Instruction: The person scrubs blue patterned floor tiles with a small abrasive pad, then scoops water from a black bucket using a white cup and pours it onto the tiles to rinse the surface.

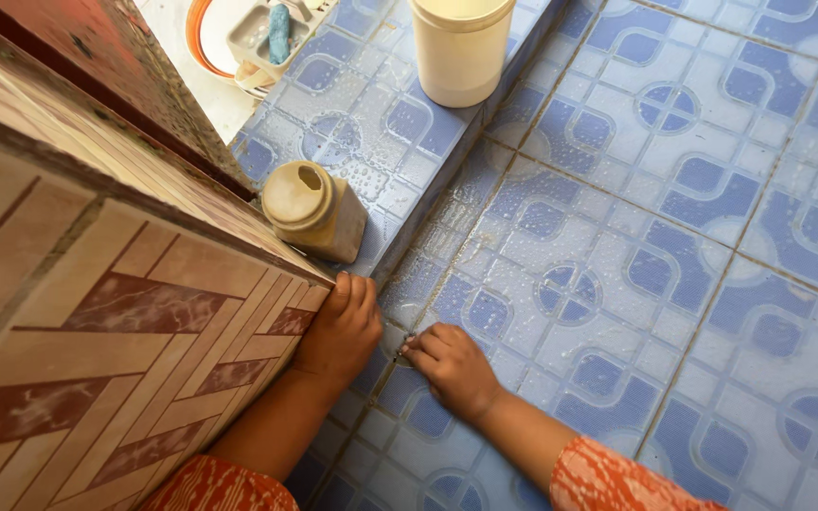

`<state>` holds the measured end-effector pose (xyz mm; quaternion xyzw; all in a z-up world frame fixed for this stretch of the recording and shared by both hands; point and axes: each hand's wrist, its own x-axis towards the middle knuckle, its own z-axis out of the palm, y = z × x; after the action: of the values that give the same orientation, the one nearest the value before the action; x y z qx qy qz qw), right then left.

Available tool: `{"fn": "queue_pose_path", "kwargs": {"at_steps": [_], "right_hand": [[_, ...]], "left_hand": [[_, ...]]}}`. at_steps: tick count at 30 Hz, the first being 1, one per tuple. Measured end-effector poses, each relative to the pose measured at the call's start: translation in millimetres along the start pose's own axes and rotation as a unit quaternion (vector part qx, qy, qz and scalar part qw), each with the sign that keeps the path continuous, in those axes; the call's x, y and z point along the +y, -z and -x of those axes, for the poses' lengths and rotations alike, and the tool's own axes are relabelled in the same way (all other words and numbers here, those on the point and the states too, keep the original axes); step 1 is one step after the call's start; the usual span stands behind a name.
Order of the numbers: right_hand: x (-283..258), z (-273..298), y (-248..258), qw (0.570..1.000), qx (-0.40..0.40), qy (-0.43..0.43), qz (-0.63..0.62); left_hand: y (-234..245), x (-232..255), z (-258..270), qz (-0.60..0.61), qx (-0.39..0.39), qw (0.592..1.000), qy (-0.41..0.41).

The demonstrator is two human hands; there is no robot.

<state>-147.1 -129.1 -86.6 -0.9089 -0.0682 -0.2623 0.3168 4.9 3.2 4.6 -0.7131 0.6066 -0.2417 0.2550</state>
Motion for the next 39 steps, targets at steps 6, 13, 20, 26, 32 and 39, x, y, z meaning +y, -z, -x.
{"fn": "queue_pose_path", "kwargs": {"at_steps": [6,13,20,26,32,39], "right_hand": [[103,-13,62,0.983,0.081,-0.106,0.125],[141,17,135,0.958,0.022,-0.18,0.221],[93,57,99,0.985,-0.036,-0.131,0.108],[89,68,106,0.97,-0.159,-0.125,0.134],[153,68,172,0.921,-0.092,-0.288,0.244],[133,83,207,0.914,-0.057,-0.31,0.254]], "left_hand": [[-3,1,2,-0.016,-0.003,1.0,0.002],[-2,3,1,-0.022,-0.039,0.999,0.001],[-3,4,-3,0.024,-0.109,0.994,0.006],[12,-3,1,-0.001,-0.167,0.985,-0.039],[77,-30,-6,-0.039,-0.304,0.944,-0.12],[105,-43,3,-0.176,-0.313,0.922,-0.146]]}}
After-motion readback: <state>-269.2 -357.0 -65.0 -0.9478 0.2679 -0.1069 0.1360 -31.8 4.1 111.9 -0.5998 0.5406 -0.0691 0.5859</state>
